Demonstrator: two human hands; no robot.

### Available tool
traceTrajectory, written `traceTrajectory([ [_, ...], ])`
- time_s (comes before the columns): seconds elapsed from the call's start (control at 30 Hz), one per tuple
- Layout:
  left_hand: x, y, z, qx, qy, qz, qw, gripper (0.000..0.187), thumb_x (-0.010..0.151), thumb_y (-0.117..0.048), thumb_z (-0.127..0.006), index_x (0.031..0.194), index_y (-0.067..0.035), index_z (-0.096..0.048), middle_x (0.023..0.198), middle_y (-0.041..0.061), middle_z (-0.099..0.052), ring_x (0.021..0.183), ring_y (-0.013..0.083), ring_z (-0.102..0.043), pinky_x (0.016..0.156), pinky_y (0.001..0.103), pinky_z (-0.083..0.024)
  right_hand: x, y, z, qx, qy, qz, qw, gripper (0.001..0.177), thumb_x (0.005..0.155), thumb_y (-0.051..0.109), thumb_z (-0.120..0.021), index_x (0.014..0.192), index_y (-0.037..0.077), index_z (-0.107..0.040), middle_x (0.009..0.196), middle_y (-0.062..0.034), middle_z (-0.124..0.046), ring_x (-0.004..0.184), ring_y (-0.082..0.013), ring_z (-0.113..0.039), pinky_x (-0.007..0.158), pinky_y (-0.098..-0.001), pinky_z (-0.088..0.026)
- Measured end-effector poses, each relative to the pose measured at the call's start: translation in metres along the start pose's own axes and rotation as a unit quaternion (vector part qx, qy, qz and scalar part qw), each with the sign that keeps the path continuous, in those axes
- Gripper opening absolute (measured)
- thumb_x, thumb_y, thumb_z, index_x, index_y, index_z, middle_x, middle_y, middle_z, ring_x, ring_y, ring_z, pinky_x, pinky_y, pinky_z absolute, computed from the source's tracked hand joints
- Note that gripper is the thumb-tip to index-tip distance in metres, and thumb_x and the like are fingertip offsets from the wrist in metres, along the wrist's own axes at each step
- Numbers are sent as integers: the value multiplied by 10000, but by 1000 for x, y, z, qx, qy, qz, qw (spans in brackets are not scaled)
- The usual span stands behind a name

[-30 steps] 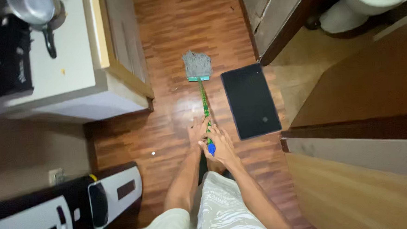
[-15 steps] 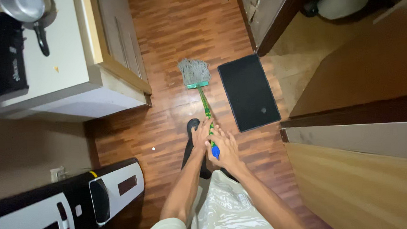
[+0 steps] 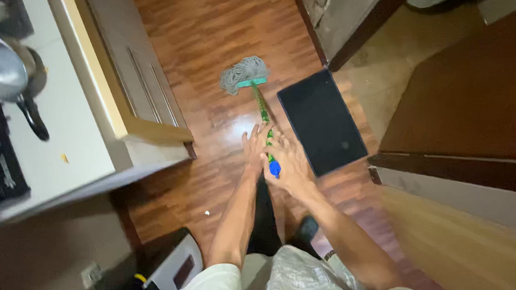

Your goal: The person mops the floor in a narrow hallway and kitchen area using a mop, moving it across the wooden surface between a sink unit and a water dispenser.

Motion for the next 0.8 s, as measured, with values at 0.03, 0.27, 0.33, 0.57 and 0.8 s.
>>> traceTrajectory([
  [0.03,15,-1,13,7,-32,-20,999,529,995,-377,-556,1495,-208,-519,1545,86,-517,1463,321,-415,1171,648,-230,22,2,-3,-1,1,-6,1000,201,895,278,-668,995,129,-757,1220,-147,-724,1237,-407,-587,1079,-553,-377],
  [0.27,111,22,39,87,104,16,991,468,981,-414,-581,1403,-211,-575,1526,62,-503,1455,289,-416,1145,655,-258,96,-6,-37,-9,25,-66,997,196,902,271,-658,991,129,-759,1257,-156,-716,1328,-391,-562,1110,-528,-371],
  [0.33,119,38,33,96,132,10,986,511,953,-395,-585,1432,-218,-554,1560,49,-480,1457,281,-413,1131,658,-283,100,-12,-59,-13,41,-66,997,210,907,284,-662,1011,128,-757,1299,-169,-693,1345,-397,-545,1109,-521,-372],
  [0.57,105,92,1,37,168,6,985,740,898,-457,-622,1540,-188,-373,1637,52,-356,1489,371,-274,1096,702,-273,69,-17,-122,-33,52,-56,997,251,887,329,-671,1028,139,-755,1396,-173,-630,1350,-387,-523,1090,-547,-357],
  [0.8,62,74,20,-3,131,0,991,678,928,-451,-597,1537,-193,-450,1636,79,-434,1412,340,-497,1075,647,-378,37,8,-102,2,53,-84,995,265,893,338,-691,1034,121,-749,1363,-189,-645,1308,-394,-552,1128,-573,-329],
])
Point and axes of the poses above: each hand's wrist, its own x-axis towards the middle knuckle, its own z-axis out of the back of the hand, y = z × x, the point moved 7 cm from there along x, towards the middle knuckle
